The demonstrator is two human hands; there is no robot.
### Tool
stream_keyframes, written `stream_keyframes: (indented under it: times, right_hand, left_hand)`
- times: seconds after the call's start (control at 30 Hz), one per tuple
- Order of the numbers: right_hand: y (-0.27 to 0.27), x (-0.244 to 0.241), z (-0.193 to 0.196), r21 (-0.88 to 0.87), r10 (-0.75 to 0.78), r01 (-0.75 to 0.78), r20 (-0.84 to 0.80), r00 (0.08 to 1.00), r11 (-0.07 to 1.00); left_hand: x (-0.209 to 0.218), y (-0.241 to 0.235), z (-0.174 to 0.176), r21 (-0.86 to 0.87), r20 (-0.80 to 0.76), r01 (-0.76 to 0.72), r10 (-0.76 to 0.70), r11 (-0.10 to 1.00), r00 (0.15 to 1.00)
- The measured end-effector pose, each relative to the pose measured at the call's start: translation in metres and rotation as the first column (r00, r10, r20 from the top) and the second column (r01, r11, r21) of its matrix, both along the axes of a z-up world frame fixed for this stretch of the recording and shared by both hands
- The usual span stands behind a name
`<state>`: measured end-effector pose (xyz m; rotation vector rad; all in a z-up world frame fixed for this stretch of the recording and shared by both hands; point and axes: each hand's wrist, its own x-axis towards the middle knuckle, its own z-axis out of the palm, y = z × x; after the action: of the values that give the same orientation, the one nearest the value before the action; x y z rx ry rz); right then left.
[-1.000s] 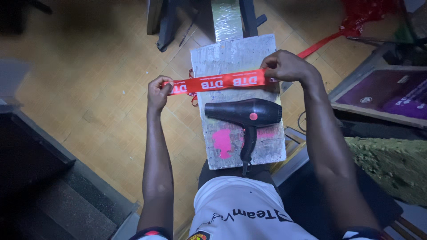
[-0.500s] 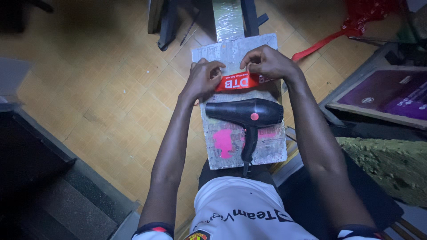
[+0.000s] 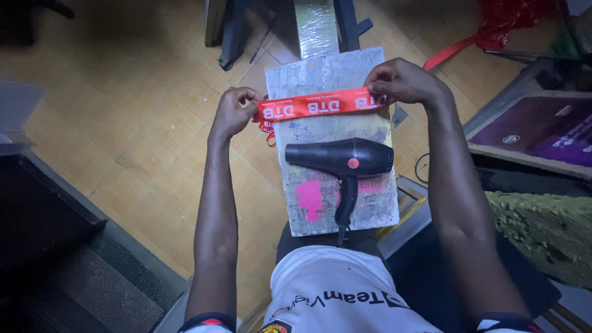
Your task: The person repeatedly uses a hair dryer to apply heat to a red strap laid on a flat surface. They hold the strap with one hand and move the hair dryer back and forth along its length, occasionally pausing to adjust the strap's position.
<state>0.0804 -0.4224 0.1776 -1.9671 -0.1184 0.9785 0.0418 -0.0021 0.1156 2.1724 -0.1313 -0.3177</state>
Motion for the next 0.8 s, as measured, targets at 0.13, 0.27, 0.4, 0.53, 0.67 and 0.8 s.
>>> stream_keyframes:
  times: [0.13,0.27,0.4,0.53,0.67,0.8]
  right_hand:
    - [-0.015,-0.001,-0.006,-0.164,0.112,-0.078,0.205,0.972,0.983]
    - [-0.029,-0.002,-0.026,-0.262,0.094,-0.021,0.268,0.959,0.965]
    - [-0.033,-0.007,-0.025,-0.188,-0.023,0.071,0.246,0.969,0.98]
    - [-0.04,-0.007,-0.035,-0.212,-0.069,0.128,0.265,0.962,0.969]
    - [-0.044,-0.006,-0.047,-0.219,-0.057,0.132,0.318,0.946,0.967]
    - [-0.035,-0.011,-0.038,-0.181,-0.15,0.187,0.201,0.968,0.966]
  left_hand:
    - [0.0,0.01,-0.02,-0.029,0.003,-0.029,0.029,0.999,1.0]
    - [-0.001,0.016,-0.034,-0.045,-0.013,-0.057,0.056,0.997,0.998]
    - [-0.001,0.013,-0.025,-0.066,-0.043,-0.057,0.055,0.996,0.998]
    - [-0.002,0.016,-0.026,-0.05,-0.095,-0.048,0.043,0.998,0.995]
    - [-0.001,0.02,-0.032,-0.109,-0.131,0.029,-0.044,0.994,0.99]
    - [-0.002,0.02,-0.041,-0.112,-0.075,0.065,-0.074,0.992,0.994]
